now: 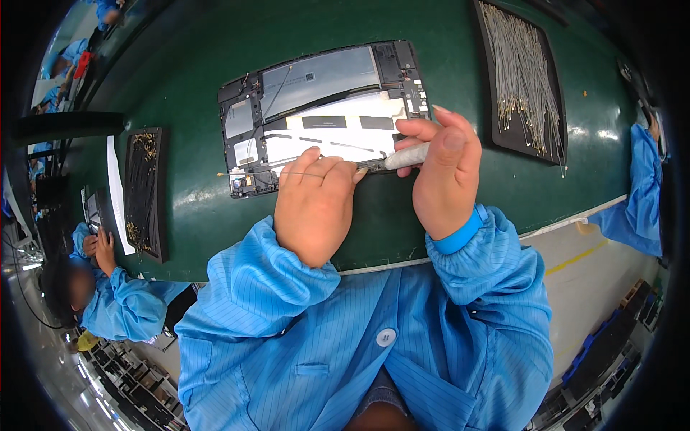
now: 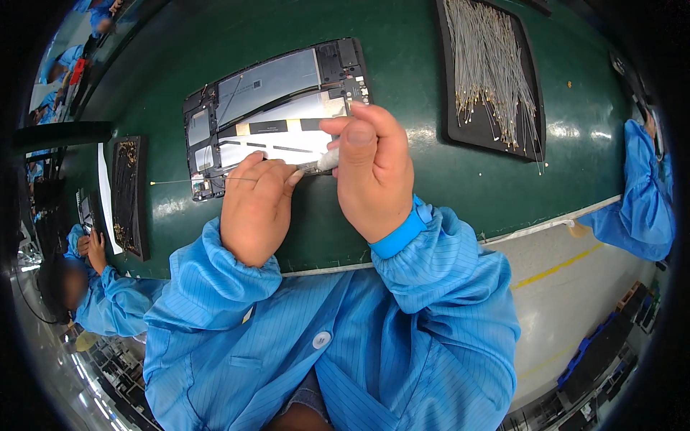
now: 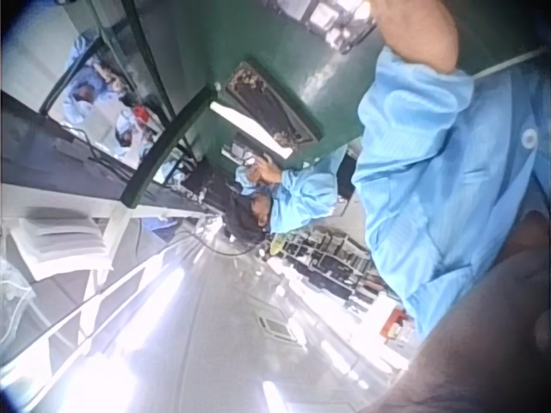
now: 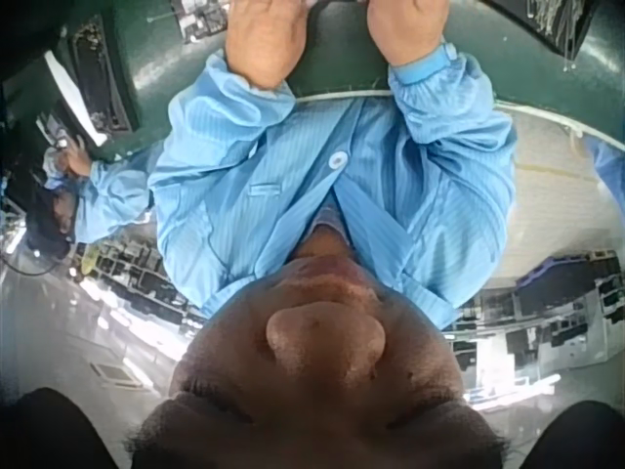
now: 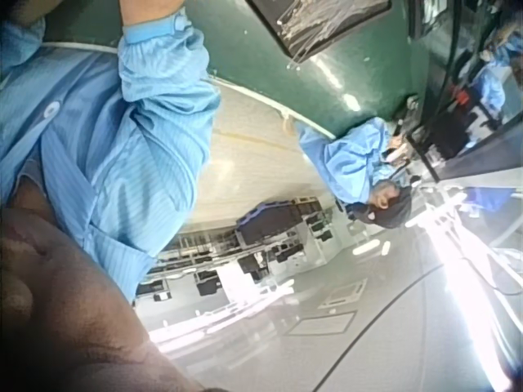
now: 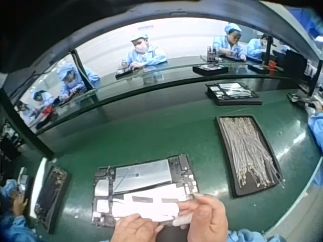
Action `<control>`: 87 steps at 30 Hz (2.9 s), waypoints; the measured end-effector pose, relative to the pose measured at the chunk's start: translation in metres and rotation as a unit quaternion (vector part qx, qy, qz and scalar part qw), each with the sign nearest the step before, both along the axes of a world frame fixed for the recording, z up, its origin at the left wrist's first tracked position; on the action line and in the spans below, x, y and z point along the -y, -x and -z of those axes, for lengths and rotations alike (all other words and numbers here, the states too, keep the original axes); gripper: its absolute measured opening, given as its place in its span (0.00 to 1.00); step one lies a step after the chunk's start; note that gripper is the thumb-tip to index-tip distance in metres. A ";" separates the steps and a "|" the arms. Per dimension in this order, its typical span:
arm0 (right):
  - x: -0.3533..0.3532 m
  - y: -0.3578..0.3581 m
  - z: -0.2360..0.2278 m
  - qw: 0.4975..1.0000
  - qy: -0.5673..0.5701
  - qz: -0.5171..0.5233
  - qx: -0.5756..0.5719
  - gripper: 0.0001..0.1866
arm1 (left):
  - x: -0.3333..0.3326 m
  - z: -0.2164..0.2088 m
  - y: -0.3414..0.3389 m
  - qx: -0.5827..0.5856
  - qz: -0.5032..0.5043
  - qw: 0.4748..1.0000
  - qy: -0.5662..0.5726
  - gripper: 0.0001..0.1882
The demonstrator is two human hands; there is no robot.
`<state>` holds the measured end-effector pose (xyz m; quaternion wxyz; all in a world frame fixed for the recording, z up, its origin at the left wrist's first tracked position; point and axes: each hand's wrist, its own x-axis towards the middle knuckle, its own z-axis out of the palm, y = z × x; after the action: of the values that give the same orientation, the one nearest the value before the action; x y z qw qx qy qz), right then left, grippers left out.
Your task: Assembling internal components and routing wires inside tablet devices on a production line.
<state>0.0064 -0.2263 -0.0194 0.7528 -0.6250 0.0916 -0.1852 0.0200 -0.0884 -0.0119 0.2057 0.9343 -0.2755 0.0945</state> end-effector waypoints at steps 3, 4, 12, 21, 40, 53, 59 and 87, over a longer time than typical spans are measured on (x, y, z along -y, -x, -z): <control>0.000 0.000 0.012 0.999 0.033 -0.005 0.039 0.18 | 0.001 -0.001 -0.001 0.000 0.002 1.000 0.003 0.05; 0.000 -0.001 0.015 0.996 0.059 -0.005 0.062 0.17 | 0.001 -0.001 -0.001 0.001 0.002 1.000 0.004 0.05; -0.003 -0.001 0.015 0.991 0.112 -0.011 0.078 0.13 | 0.001 -0.001 -0.003 -0.030 0.005 0.999 0.025 0.04; -0.001 -0.016 -0.013 0.881 0.425 -0.140 0.149 0.10 | -0.007 0.007 -0.003 -0.071 0.030 0.996 0.032 0.07; 0.058 0.010 -0.021 0.894 0.029 -0.131 -0.427 0.28 | -0.145 0.020 -0.005 -0.067 -0.254 0.964 0.026 0.16; 0.021 -0.066 -0.062 0.866 0.016 -0.256 -0.430 0.27 | -0.134 0.027 -0.047 -0.122 -0.278 0.885 0.352 0.22; -0.020 -0.222 -0.011 0.949 0.300 0.020 -0.098 0.30 | -0.134 0.019 -0.056 -0.091 -0.229 0.958 0.148 0.15; 0.114 0.104 0.017 0.695 0.707 0.122 -0.049 0.07 | -0.068 -0.004 -0.081 -0.109 -0.124 0.979 0.119 0.18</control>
<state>-0.0973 -0.3402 -0.0362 0.0547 -0.9644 0.0461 -0.2547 0.1011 -0.0200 -0.0083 0.3305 0.9349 -0.1199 0.0490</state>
